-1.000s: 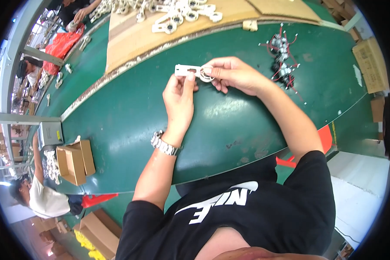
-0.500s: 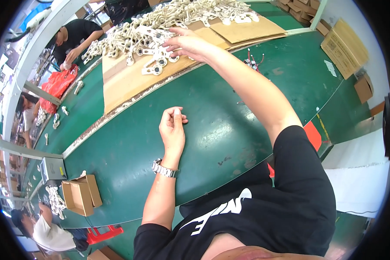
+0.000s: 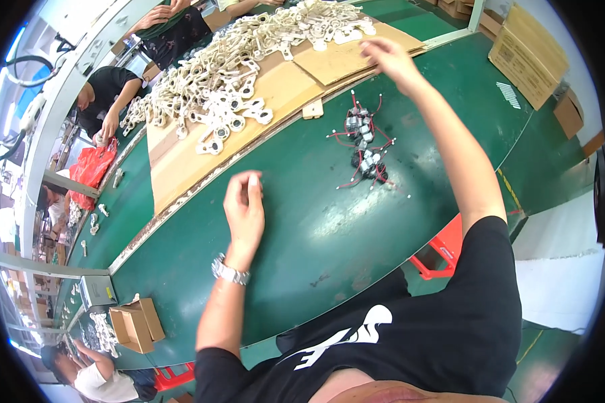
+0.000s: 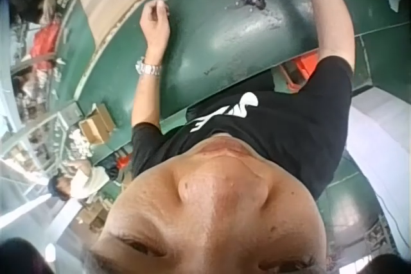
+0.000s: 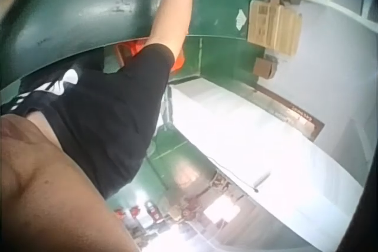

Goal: Assembling small electronic components and plastic housings on a production line.

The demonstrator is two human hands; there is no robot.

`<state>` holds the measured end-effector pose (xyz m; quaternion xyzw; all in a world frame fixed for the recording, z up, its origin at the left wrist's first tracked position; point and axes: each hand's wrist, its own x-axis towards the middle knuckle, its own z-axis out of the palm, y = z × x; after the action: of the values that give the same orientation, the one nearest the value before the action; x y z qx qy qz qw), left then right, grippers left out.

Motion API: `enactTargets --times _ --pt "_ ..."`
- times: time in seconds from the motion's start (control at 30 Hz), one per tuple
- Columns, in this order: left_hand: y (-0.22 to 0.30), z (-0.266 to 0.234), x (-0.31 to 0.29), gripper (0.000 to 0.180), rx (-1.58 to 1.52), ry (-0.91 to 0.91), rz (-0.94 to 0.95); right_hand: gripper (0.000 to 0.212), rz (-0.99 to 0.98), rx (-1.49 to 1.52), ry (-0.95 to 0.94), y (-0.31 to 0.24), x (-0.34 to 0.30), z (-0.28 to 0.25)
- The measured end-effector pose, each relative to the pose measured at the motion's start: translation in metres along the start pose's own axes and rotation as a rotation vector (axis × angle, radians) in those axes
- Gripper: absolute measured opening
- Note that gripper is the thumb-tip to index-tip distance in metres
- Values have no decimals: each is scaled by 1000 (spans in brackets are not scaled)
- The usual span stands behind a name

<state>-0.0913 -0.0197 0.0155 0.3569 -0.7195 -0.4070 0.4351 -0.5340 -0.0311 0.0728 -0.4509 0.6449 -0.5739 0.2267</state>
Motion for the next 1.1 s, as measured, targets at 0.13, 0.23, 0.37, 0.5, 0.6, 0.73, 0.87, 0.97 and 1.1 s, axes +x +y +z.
enactTargets --times 0.13,0.23,0.37,0.5,0.6,0.73,0.87,0.97,1.1 --pt "24 52 114 26 289 -126 256 61 -48 -79 168 38 45 -54" --pt "20 107 212 37 316 -186 294 85 -78 -178 175 73 100 -63" --pt "-26 167 314 53 438 -105 257 89 -59 -165 71 96 184 -51" --pt "-63 247 320 52 677 -156 280 72 -279 -8 -230 152 272 -83" --pt "-73 220 314 44 760 -101 294 63 242 -157 -161 107 291 18" --pt "-57 238 311 67 627 -144 272 76 -88 183 -795 107 308 -12" --pt "-67 230 317 109 644 -53 316 70 6 -438 -284 85 280 40" --pt "-46 249 309 137 517 -43 280 63 -542 -72 -874 114 282 -32" --pt "-49 224 313 127 316 -16 212 51 -178 -352 -614 76 213 22"
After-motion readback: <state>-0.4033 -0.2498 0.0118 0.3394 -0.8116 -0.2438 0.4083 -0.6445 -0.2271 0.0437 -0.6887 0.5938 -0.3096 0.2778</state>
